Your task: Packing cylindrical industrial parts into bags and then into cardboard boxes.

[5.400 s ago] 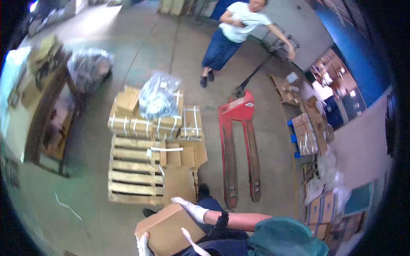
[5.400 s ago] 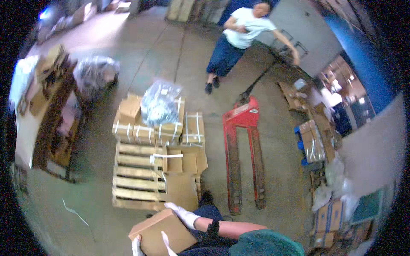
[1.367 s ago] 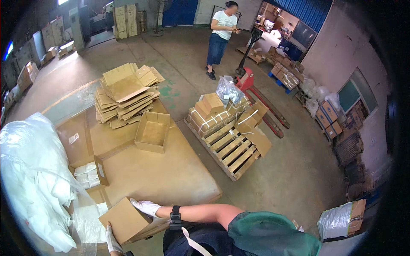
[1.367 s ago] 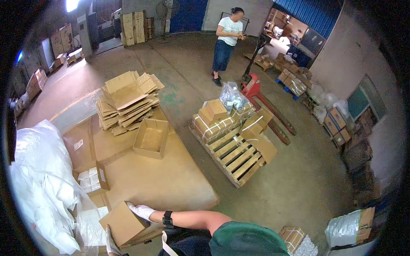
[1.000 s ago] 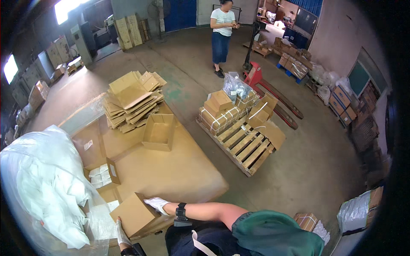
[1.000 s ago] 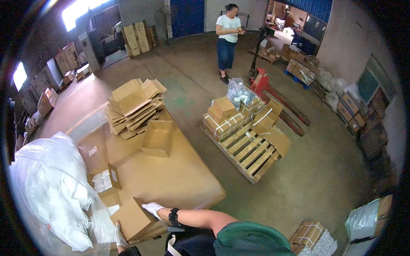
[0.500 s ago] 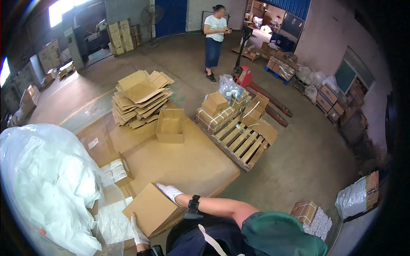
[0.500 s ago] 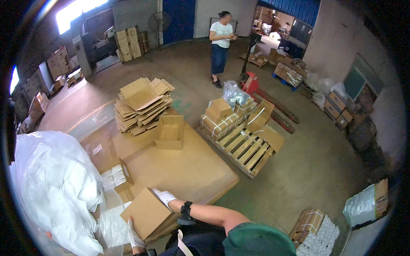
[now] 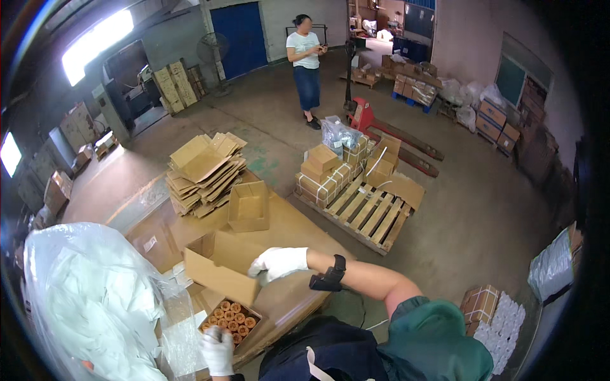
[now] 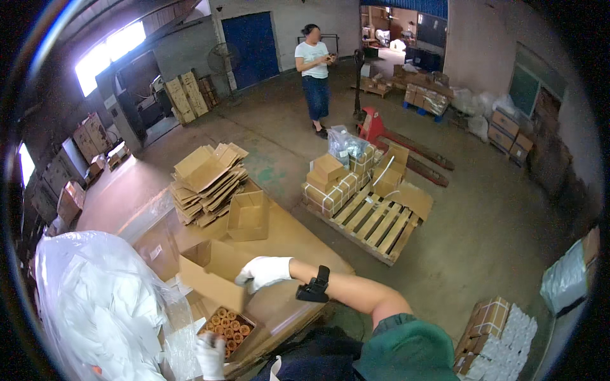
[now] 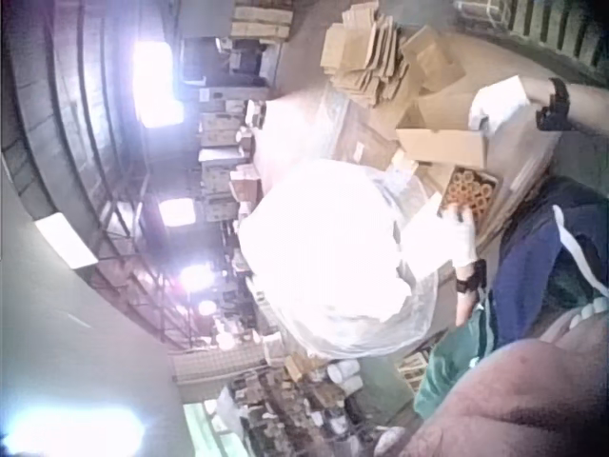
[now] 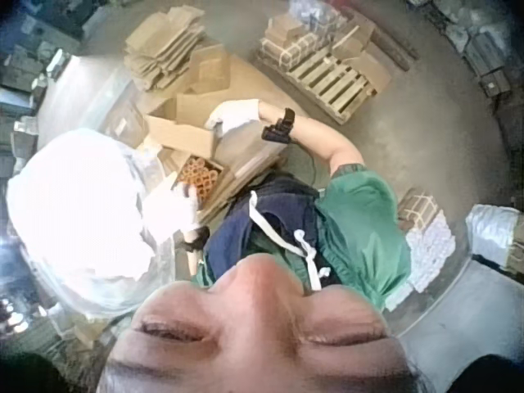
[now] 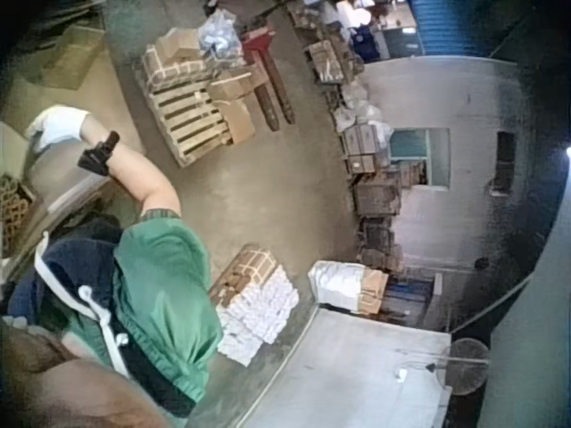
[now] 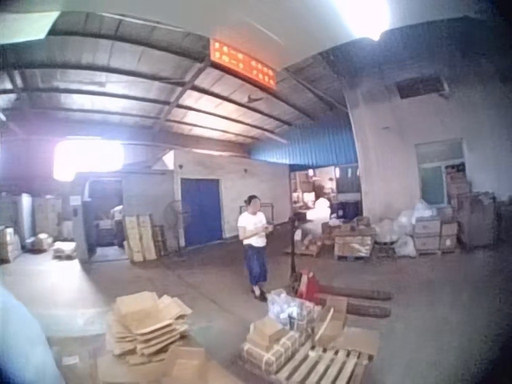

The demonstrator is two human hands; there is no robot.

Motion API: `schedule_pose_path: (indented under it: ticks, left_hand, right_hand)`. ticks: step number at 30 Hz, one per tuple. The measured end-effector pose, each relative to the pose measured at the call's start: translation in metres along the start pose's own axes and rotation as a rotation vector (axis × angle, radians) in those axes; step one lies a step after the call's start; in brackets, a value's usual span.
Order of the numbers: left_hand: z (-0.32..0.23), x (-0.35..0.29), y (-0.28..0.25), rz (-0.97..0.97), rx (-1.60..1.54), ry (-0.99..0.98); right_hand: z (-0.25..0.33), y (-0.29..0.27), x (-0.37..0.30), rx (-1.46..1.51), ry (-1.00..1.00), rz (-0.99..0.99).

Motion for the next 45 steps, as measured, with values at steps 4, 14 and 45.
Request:
schedule_pose_path:
  ticks: [4, 14, 45]
  left_hand:
    - [-0.03, -0.028, 0.02, 0.325, 0.22, 0.021]
    - [-0.03, -0.033, 0.031, 0.489, 0.334, -0.081]
    - [-0.009, -0.091, 0.004, 0.302, 0.522, -0.154]
  right_hand:
    - [-0.091, 0.016, 0.01, -0.609, -0.062, -0.201]
    - [-0.153, 0.022, 0.118, -0.958, -0.29, -0.698]
    - [-0.035, 0.18, 0.022, -0.903, -0.328, -0.174]
Point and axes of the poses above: each hand's wrist, its own x-axis towards the middle knuckle, its own y-axis out of the palm, z = x × y, the point moved 4 cm from there along x, towards the middle knuckle, and after that the axes turned 1 degree about z, right-handed, at the moved point
